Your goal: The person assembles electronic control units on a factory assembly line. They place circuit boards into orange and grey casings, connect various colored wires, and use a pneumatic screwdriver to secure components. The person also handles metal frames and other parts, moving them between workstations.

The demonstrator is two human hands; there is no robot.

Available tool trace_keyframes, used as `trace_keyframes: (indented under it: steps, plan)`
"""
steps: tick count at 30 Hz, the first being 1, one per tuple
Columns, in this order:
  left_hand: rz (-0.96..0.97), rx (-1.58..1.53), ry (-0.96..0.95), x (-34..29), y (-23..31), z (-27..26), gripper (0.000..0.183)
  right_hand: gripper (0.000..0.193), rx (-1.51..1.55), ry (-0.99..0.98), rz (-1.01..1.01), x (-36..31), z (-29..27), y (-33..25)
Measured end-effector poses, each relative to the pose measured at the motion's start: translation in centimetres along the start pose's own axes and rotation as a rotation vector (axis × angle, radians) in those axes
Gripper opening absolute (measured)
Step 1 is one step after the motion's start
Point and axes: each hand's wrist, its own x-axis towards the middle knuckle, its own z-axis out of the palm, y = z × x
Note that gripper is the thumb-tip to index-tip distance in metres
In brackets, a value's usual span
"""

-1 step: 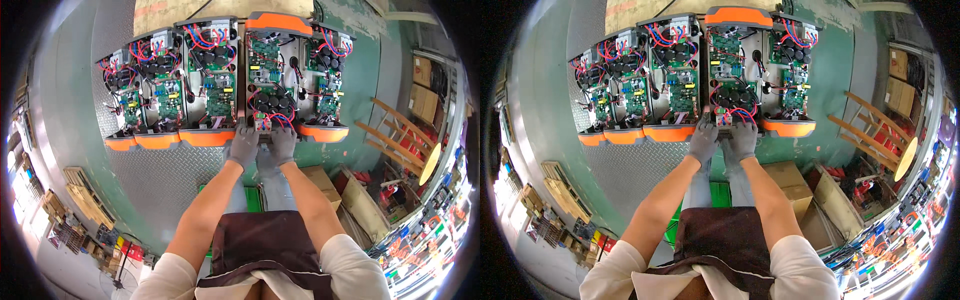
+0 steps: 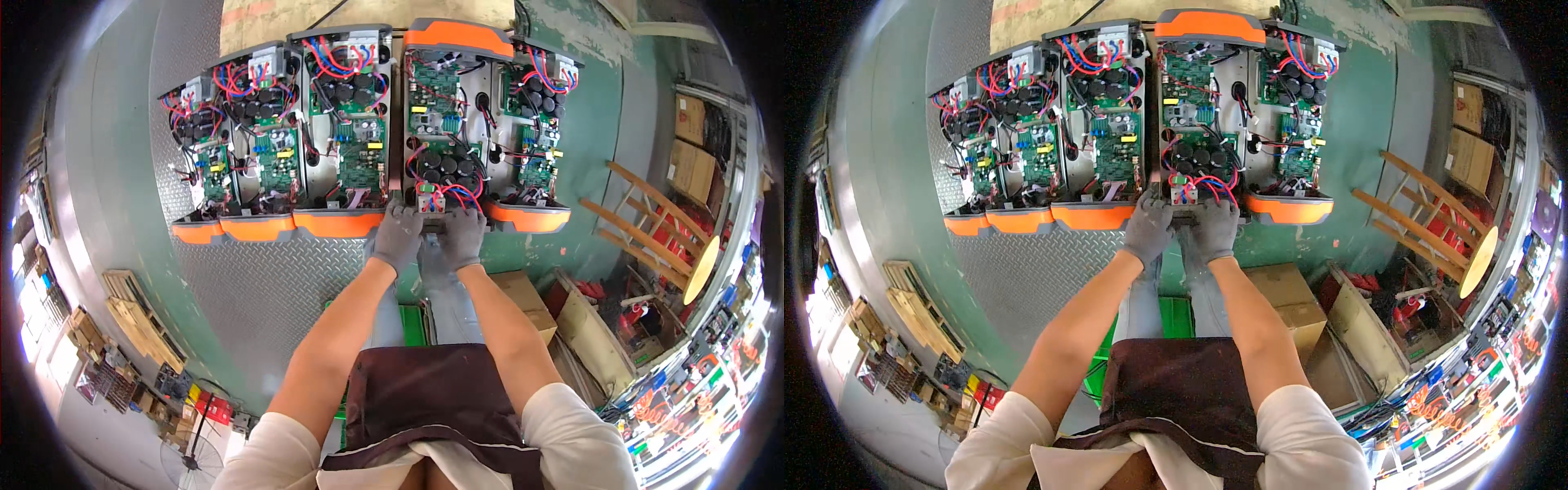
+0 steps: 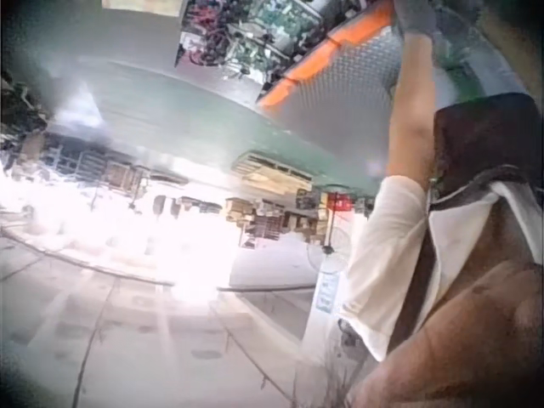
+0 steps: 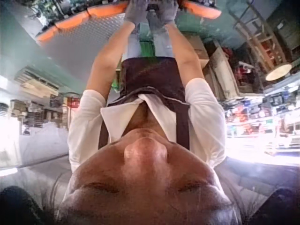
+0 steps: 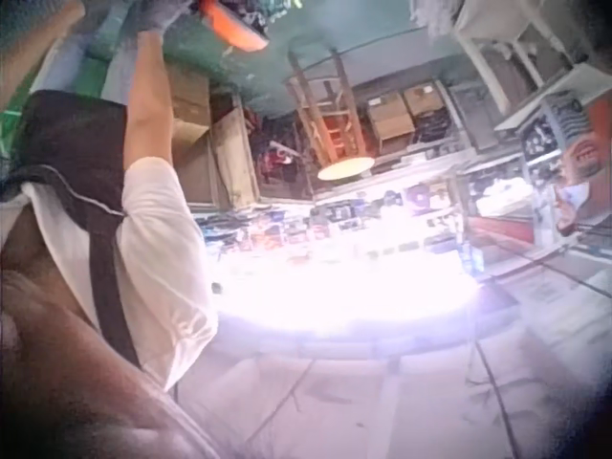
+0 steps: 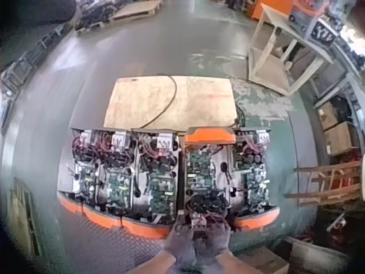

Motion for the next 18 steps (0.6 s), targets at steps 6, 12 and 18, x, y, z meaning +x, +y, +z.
trace_keyframes:
  steps: [6,12,18]
  plan:
    - [0.147,0.086,0.063,-2.0,-1.3,-1.2,0.021,0.021,0.013,-0.026,0.075,0.3,1.0,-0.9]
    - [0.096,0.179,-0.261,0.3,-0.6,-0.4,0.029,0.009,0.044,0.067,-0.049,1.0,1.3,-3.7]
    - [0.066,0.164,-0.324,1.2,-0.1,-0.5,0.023,0.015,0.044,-0.089,-0.174,1.5,1.5,-1.9]
